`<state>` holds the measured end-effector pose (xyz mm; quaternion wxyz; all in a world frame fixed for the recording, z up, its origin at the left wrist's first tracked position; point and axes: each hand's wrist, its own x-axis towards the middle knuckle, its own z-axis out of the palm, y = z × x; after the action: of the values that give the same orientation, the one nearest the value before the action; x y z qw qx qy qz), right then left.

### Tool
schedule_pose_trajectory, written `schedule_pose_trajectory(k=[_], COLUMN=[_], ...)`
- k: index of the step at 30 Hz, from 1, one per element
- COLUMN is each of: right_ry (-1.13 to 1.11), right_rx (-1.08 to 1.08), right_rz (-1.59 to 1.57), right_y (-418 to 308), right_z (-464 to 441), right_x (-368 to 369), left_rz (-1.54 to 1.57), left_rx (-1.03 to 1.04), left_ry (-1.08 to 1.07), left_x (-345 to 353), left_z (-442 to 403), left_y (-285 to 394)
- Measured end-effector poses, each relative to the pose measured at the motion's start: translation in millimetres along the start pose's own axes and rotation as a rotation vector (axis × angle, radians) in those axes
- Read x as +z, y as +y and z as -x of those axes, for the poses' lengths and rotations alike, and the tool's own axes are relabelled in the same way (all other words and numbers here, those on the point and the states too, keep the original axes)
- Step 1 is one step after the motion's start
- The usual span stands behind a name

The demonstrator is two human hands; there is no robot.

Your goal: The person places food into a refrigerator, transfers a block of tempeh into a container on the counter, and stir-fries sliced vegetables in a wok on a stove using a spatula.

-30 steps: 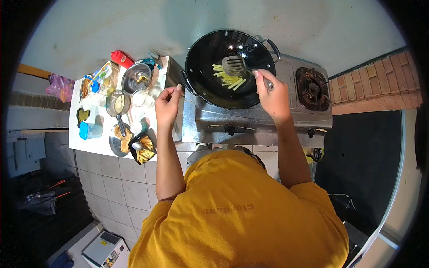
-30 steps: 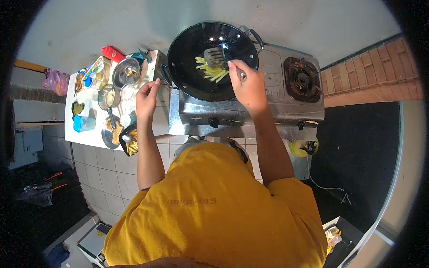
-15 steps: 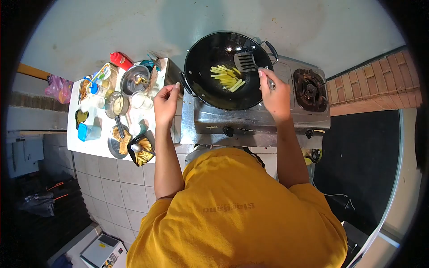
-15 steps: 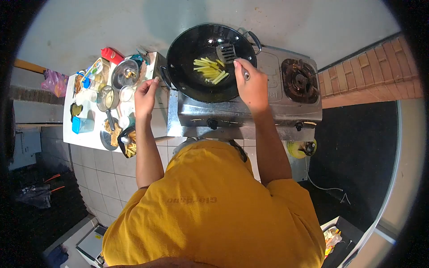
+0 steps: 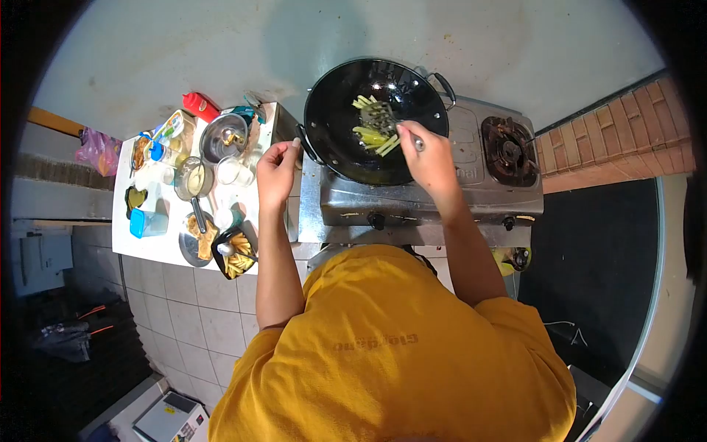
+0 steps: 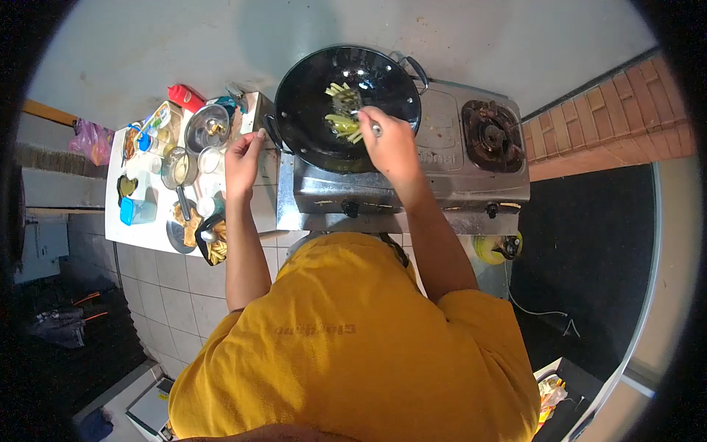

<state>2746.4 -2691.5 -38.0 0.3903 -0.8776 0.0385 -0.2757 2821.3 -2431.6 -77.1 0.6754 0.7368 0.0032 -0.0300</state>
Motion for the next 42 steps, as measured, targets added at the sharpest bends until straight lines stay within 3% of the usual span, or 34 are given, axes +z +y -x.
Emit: schedule_pose_trajectory(k=[10,13,16,19,22,29,37,39,42], right_ry=[-0.022,-0.014,-0.046,-0.008,-0.103,0.049,-0.193,-0.156,-0.201], right_rx=[0.052,-0.022,0.081,-0.011,0.097,0.051,0.051,0.184,0.216], right_rz=[-0.078,-0.039,-0.044,-0.041,-0.107,0.056,-0.045,-0.093,-0.097], right_y=[-11,2,6,0,0,26,14,-8,-9], right_z=[2,4,0,0,1,-25,-28,-23,-14], right_x=[-10,-10,-9,-8,-13,-10,-9,-25,-35], left_rz=[-0.040,-0.034,-0.031,-0.026,-0.022,-0.046,-0.056,-0.050,-0.036], left_rx=[-0.028,-0.021,-0.022,-0.021,-0.026,-0.023,-0.011,-0.012,-0.029], left_ry=[0.034,0.023,0.014,0.012,0.008,0.021,0.034,0.043,0.053], left_x=[-3,-2,0,0,-1,-5,-5,-6,-10], left_z=[2,1,3,3,1,6,9,11,12], left_y=[2,-1,0,-1,-4,0,0,1,1])
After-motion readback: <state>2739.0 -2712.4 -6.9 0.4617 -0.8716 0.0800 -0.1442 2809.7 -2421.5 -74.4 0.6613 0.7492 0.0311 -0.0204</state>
